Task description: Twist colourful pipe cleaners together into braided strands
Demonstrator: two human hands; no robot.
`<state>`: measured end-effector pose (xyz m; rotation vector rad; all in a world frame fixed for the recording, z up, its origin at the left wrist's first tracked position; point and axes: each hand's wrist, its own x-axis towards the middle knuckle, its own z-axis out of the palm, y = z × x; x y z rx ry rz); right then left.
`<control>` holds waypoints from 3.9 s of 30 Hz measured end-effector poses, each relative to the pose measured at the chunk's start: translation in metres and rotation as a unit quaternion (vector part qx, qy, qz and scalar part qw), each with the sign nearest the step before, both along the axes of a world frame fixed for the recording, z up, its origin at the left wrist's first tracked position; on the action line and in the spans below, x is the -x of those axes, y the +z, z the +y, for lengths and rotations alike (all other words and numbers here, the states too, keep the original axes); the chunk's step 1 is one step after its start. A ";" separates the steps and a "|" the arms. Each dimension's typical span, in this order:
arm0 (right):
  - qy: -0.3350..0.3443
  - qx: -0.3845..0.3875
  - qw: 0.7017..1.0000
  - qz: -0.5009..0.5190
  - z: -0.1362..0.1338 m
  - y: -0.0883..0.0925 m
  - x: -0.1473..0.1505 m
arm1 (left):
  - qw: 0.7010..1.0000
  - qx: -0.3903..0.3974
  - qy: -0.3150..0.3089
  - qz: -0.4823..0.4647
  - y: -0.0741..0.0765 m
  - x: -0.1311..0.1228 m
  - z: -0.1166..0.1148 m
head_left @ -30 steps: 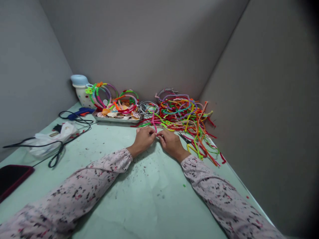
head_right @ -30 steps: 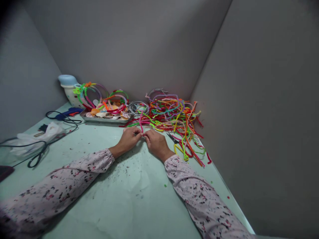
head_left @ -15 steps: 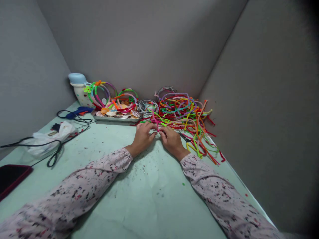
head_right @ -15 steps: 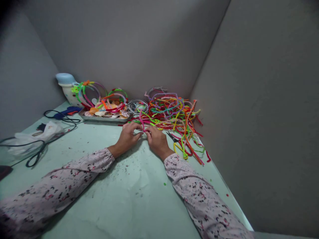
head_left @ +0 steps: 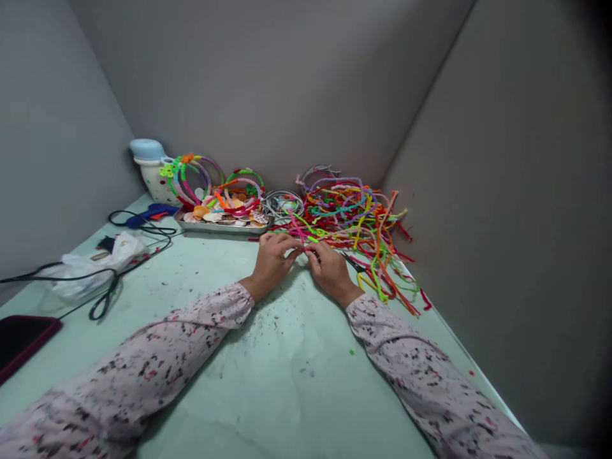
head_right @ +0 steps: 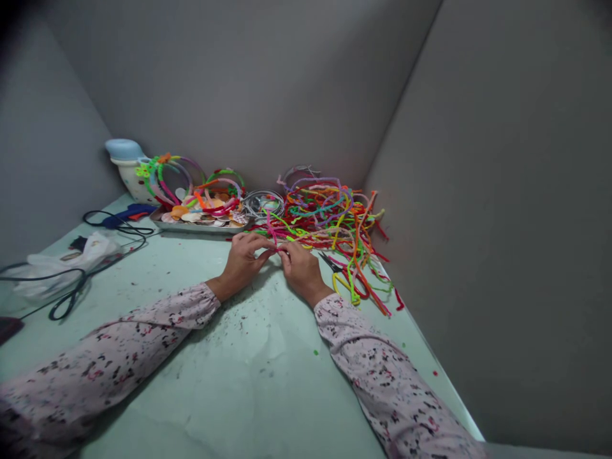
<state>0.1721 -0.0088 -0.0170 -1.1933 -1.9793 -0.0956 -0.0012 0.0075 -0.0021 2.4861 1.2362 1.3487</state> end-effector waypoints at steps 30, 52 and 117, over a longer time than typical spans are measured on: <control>-0.007 -0.008 1.000 -0.025 -0.002 0.002 0.000 | 1.000 0.019 0.006 0.006 0.000 0.001 0.002; -0.008 0.003 1.000 -0.029 -0.002 0.002 0.001 | 0.999 0.034 0.009 0.025 0.000 0.001 0.002; 0.008 -0.019 0.997 -0.079 0.000 0.001 -0.002 | 0.990 0.044 -0.006 0.137 -0.002 0.000 0.006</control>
